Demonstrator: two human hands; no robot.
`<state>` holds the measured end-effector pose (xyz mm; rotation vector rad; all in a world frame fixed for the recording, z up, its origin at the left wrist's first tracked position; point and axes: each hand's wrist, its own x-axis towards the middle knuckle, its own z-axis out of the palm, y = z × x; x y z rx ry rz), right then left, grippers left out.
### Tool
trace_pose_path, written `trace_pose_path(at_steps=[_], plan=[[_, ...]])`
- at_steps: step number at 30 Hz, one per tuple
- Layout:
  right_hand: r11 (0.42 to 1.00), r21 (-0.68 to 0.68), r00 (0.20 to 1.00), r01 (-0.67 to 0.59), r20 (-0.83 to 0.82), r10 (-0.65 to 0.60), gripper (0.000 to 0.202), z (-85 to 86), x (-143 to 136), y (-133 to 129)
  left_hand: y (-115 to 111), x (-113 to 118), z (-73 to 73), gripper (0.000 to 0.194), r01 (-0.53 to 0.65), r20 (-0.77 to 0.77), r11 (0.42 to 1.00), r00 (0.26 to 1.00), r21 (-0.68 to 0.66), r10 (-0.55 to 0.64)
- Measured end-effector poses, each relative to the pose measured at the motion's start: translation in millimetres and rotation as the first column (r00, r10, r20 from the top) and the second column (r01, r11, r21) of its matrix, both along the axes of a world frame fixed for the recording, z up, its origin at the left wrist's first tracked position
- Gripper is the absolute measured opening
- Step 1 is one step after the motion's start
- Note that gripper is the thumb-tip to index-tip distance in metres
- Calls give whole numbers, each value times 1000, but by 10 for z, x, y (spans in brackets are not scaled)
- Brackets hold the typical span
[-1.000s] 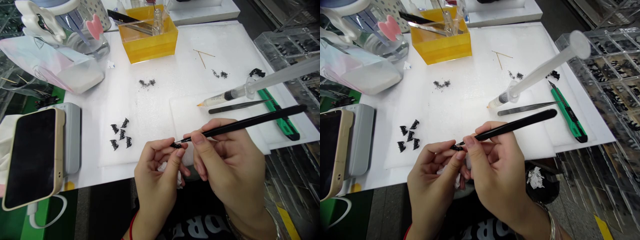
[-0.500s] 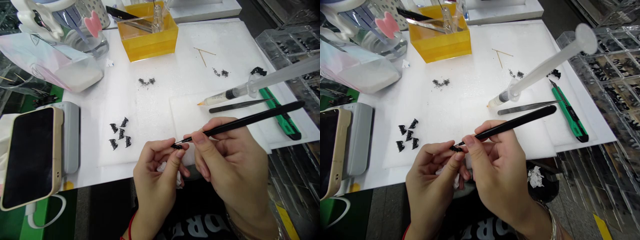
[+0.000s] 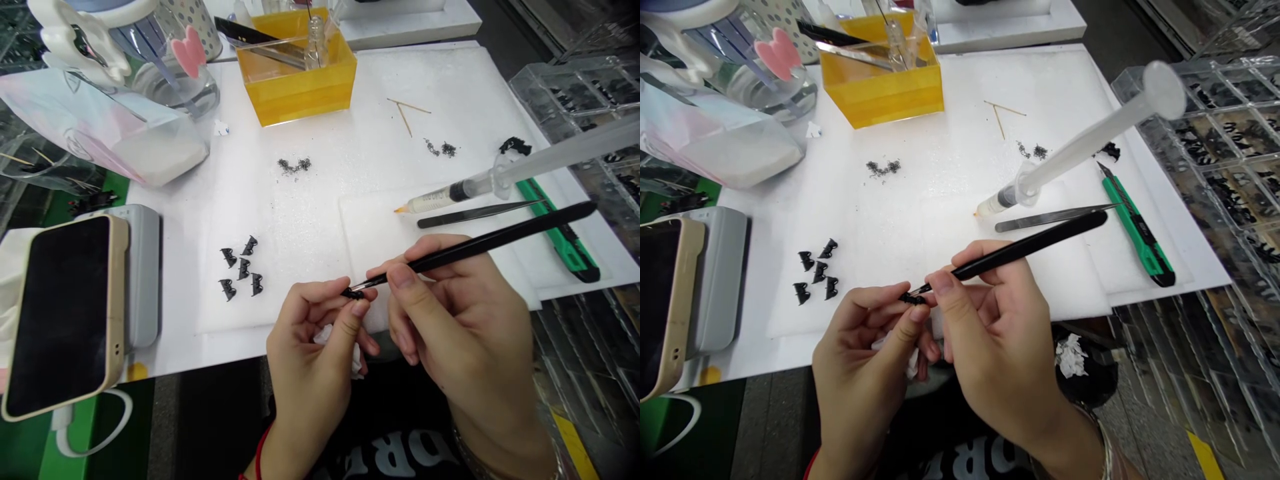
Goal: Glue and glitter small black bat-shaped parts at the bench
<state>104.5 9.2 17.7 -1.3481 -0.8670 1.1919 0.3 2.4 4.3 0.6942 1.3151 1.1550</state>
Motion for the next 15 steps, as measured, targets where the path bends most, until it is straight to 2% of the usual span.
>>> trace_pose_path(at_steps=[15], plan=[[999,47,999,-19,-32,20,10,-16,1,-14,2,-37,-81,16,57,28,995,998,82,-60]])
